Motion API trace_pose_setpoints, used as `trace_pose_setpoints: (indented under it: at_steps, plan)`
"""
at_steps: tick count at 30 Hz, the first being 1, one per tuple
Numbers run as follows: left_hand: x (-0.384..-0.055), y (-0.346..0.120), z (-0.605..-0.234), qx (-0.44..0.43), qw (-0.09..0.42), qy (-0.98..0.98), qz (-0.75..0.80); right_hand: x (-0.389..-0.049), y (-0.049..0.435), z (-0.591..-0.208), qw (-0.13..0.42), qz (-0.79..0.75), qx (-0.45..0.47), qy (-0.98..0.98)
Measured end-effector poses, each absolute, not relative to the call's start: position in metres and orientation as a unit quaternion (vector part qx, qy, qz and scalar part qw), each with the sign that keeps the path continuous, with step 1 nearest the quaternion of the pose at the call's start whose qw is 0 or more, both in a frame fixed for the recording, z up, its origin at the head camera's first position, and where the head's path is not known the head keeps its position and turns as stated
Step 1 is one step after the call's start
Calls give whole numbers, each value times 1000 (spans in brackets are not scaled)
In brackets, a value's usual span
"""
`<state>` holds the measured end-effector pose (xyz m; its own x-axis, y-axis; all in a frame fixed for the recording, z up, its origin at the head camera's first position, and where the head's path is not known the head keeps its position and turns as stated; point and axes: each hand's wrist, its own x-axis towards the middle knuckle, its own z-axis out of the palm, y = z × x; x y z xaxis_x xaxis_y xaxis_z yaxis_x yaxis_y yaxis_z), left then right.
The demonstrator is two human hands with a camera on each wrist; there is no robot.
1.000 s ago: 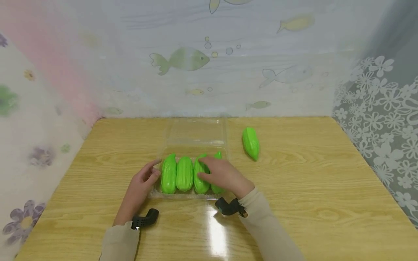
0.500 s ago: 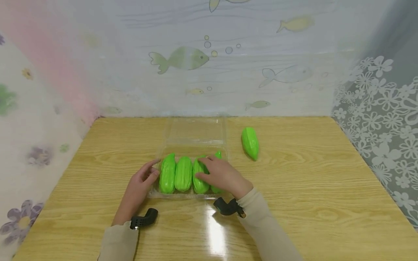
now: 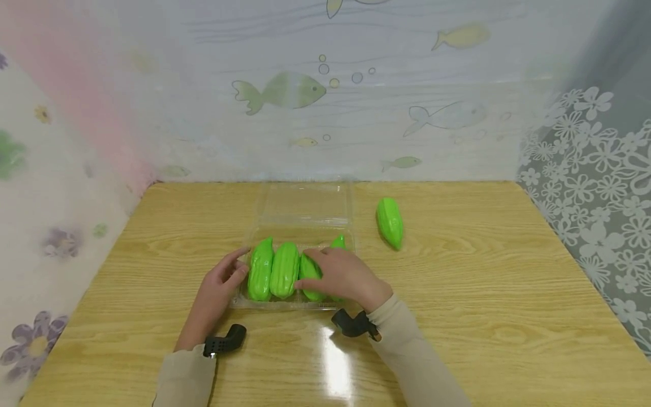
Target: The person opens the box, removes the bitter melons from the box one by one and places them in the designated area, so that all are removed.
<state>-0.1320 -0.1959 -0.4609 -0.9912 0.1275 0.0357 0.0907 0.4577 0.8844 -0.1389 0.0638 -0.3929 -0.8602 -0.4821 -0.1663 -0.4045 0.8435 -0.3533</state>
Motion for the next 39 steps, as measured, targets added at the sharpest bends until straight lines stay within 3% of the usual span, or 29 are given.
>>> trace_pose_setpoints:
  at_steps: [30,39]
  plan:
    - [-130,-197,-461,72,5,856,512,-133,61,-385,142,-109,-252,951]
    - [-130,-198,-461,71,11,855,513,-136,64,-386,150,-174,-232,945]
